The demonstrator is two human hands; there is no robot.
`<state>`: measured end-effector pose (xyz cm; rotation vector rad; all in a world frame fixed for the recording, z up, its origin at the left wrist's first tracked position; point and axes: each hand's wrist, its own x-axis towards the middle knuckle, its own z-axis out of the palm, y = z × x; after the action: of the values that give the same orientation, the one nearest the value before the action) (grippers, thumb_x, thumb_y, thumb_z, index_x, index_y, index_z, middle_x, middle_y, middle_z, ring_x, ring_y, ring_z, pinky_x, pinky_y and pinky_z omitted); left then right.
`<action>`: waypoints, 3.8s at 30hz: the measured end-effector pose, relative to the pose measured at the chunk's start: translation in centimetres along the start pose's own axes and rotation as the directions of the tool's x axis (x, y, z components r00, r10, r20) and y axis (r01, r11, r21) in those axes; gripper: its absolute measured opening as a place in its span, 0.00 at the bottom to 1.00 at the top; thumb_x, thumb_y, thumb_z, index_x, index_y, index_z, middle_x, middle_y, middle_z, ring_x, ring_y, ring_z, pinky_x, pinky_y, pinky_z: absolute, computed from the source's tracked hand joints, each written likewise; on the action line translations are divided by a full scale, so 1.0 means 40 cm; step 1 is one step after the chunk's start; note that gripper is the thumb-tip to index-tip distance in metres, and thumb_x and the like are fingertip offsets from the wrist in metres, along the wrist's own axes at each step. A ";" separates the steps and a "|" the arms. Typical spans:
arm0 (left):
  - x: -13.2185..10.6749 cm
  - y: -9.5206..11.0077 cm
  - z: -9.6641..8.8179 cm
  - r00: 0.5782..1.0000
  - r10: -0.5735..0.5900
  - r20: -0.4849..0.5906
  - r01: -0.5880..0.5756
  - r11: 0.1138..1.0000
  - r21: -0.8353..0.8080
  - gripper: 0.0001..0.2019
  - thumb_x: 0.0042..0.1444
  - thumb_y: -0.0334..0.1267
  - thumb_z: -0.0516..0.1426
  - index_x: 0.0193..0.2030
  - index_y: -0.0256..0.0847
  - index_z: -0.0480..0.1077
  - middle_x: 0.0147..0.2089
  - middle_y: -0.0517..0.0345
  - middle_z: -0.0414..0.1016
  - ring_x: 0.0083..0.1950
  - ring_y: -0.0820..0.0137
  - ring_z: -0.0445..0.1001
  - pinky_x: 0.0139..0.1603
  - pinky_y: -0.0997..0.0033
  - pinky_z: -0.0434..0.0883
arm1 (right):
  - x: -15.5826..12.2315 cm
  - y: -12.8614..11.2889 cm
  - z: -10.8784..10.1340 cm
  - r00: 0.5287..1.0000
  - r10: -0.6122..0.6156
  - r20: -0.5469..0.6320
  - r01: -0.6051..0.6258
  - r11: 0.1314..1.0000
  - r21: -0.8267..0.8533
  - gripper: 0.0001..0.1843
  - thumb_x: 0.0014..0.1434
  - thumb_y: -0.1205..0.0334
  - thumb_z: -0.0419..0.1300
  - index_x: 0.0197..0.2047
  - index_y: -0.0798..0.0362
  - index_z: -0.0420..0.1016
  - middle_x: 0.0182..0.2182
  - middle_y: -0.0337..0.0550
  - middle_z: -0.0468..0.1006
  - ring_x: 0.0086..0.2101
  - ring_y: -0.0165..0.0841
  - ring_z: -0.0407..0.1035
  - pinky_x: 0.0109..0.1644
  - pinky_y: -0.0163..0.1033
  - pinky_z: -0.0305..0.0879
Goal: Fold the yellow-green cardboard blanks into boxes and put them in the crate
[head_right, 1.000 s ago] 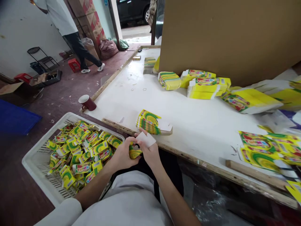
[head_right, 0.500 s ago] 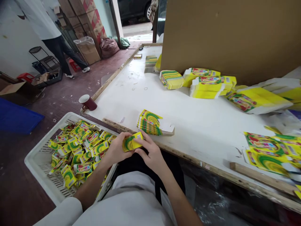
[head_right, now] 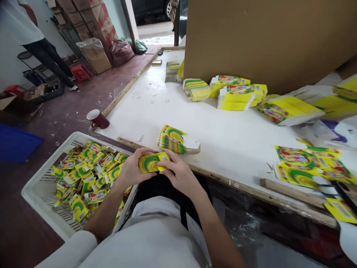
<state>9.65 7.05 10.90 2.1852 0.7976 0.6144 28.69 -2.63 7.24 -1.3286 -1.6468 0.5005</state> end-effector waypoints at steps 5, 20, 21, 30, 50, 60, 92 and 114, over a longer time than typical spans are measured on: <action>0.006 0.006 0.010 0.997 0.062 -0.036 -0.058 0.994 0.096 0.30 0.43 0.37 0.68 0.54 0.44 0.64 0.50 0.53 0.78 0.50 0.61 0.78 0.53 0.60 0.74 | 0.007 0.003 -0.004 0.995 0.096 0.005 -0.096 0.994 0.042 0.13 0.58 0.63 0.65 0.48 0.46 0.83 0.65 0.51 0.66 0.61 0.47 0.67 0.64 0.53 0.65; -0.069 -0.138 -0.089 0.971 -0.204 -0.124 0.236 0.897 0.374 0.24 0.49 0.43 0.65 0.53 0.45 0.68 0.48 0.52 0.78 0.50 0.56 0.76 0.54 0.54 0.71 | 0.083 0.093 0.017 0.927 0.204 -0.316 -0.249 0.962 -0.109 0.33 0.61 0.54 0.62 0.67 0.51 0.62 0.60 0.55 0.71 0.59 0.49 0.66 0.65 0.58 0.61; -0.090 -0.170 -0.123 0.958 -0.237 -0.161 0.285 0.842 0.459 0.24 0.49 0.45 0.65 0.53 0.44 0.68 0.48 0.50 0.78 0.51 0.53 0.76 0.55 0.50 0.70 | 0.090 0.118 0.004 0.904 0.210 -0.372 -0.295 0.937 -0.187 0.31 0.62 0.54 0.61 0.66 0.52 0.63 0.58 0.56 0.73 0.58 0.51 0.65 0.63 0.60 0.60; -0.137 -0.212 -0.135 0.908 -0.357 -0.222 0.398 0.899 0.182 0.22 0.55 0.51 0.60 0.52 0.41 0.70 0.52 0.48 0.78 0.55 0.56 0.76 0.59 0.53 0.70 | 0.080 0.170 0.006 0.929 0.227 -0.292 -0.347 0.808 -0.476 0.20 0.62 0.64 0.57 0.57 0.54 0.72 0.43 0.56 0.75 0.45 0.50 0.68 0.52 0.55 0.66; 0.097 -0.032 0.128 0.816 -0.419 -0.398 -0.086 0.592 -0.801 0.30 0.61 0.68 0.37 0.38 0.44 0.64 0.28 0.60 0.63 0.31 0.70 0.70 0.40 0.64 0.76 | 0.050 -0.084 0.147 0.963 0.270 -0.012 -0.230 0.842 0.488 0.28 0.53 0.56 0.68 0.56 0.48 0.68 0.48 0.47 0.75 0.45 0.37 0.72 0.49 0.43 0.75; 0.024 -0.069 0.123 0.876 -0.383 -0.293 0.066 0.696 -0.715 0.22 0.51 0.60 0.62 0.39 0.42 0.75 0.39 0.55 0.80 0.42 0.64 0.78 0.48 0.60 0.77 | 0.046 -0.018 0.049 0.942 0.240 -0.236 -0.162 0.938 0.305 0.07 0.62 0.58 0.59 0.38 0.50 0.77 0.31 0.41 0.80 0.31 0.34 0.74 0.34 0.38 0.72; -0.004 -0.042 0.088 0.997 0.033 0.075 -0.028 0.998 -0.061 0.32 0.45 0.32 0.63 0.56 0.44 0.54 0.49 0.53 0.70 0.46 0.62 0.76 0.46 0.60 0.76 | 0.029 -0.011 0.085 0.982 0.188 0.030 -0.175 0.831 0.528 0.38 0.60 0.45 0.62 0.71 0.44 0.57 0.68 0.49 0.62 0.67 0.46 0.56 0.70 0.55 0.55; 0.024 -0.018 0.028 1.000 0.002 -0.007 0.000 0.973 0.232 0.28 0.45 0.36 0.65 0.55 0.42 0.65 0.53 0.49 0.77 0.54 0.56 0.76 0.56 0.54 0.72 | 0.042 -0.016 0.062 0.987 0.161 -0.028 -0.162 0.985 -0.052 0.16 0.61 0.69 0.58 0.51 0.50 0.78 0.64 0.54 0.67 0.62 0.46 0.64 0.65 0.55 0.63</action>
<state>10.79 7.59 9.82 2.3960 0.9112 0.5527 26.30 -0.73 7.21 -1.5114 -1.5501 0.5365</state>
